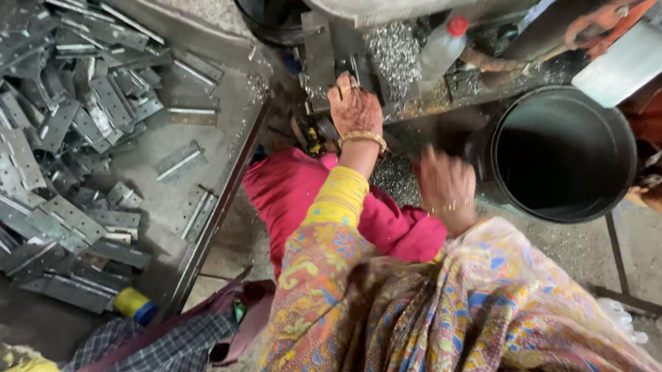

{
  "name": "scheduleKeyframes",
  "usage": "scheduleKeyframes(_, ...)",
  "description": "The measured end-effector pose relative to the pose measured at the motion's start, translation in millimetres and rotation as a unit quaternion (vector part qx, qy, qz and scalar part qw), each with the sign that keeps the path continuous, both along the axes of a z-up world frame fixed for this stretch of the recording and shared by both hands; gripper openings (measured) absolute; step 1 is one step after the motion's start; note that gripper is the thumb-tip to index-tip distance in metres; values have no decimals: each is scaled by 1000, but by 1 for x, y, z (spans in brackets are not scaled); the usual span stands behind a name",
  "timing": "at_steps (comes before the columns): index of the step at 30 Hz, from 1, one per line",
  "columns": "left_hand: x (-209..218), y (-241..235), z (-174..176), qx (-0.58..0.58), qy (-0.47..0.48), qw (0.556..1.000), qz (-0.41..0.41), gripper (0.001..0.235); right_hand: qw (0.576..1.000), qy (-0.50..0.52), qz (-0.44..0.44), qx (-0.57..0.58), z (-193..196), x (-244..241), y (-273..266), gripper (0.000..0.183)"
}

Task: The person picks up metal hinge plates from a tray and places them individually into a machine press to drill holes, repeating this process for many plates.

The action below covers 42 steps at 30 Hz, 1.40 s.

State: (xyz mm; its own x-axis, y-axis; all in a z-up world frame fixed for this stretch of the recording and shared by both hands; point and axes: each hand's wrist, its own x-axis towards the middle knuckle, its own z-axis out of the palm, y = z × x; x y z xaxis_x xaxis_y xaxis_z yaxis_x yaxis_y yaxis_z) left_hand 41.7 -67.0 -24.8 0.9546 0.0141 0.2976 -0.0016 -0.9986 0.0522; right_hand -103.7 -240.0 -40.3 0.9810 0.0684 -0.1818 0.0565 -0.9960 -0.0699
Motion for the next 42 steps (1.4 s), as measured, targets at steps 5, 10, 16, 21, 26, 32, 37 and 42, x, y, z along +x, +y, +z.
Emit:
scheduleKeyframes(5, -19, 15, 9, 15, 24, 999, -24, 27, 986, 82, -67, 130, -71, -21, -8, 58)
scheduleKeyframes(10, 4, 21, 20, 40, 79, 995, -45, 26, 993, 68, -61, 77, -70, -3, -30, 37)
scheduleKeyframes(16, 7, 18, 19, 25, 17, 999, -20, 27, 983, 96, -74, 141, -115, -3, -25, 45)
scheduleKeyframes(21, 26, 21, 28, 50, 125, 991, -20, 27, 988, 99, -83, 86, -73, -4, -23, 37)
scheduleKeyframes(26, 26, 15, 15, 43, -14, 999, -11, 32, 985, 85, -65, 132, -114, -7, -22, 43)
scheduleKeyframes(32, 41, 27, 20, 38, 111, 993, -21, 27, 990, 98, -68, 71, -76, -2, -23, 43)
scheduleKeyframes(37, 58, 22, 27, 41, 73, 996, -15, 28, 991, 65, -60, 99, -70, -6, -11, 39)
scheduleKeyframes(42, 38, 33, 10, 43, 55, 997, -21, 29, 991, 74, -56, 96, -73, -13, -16, 38)
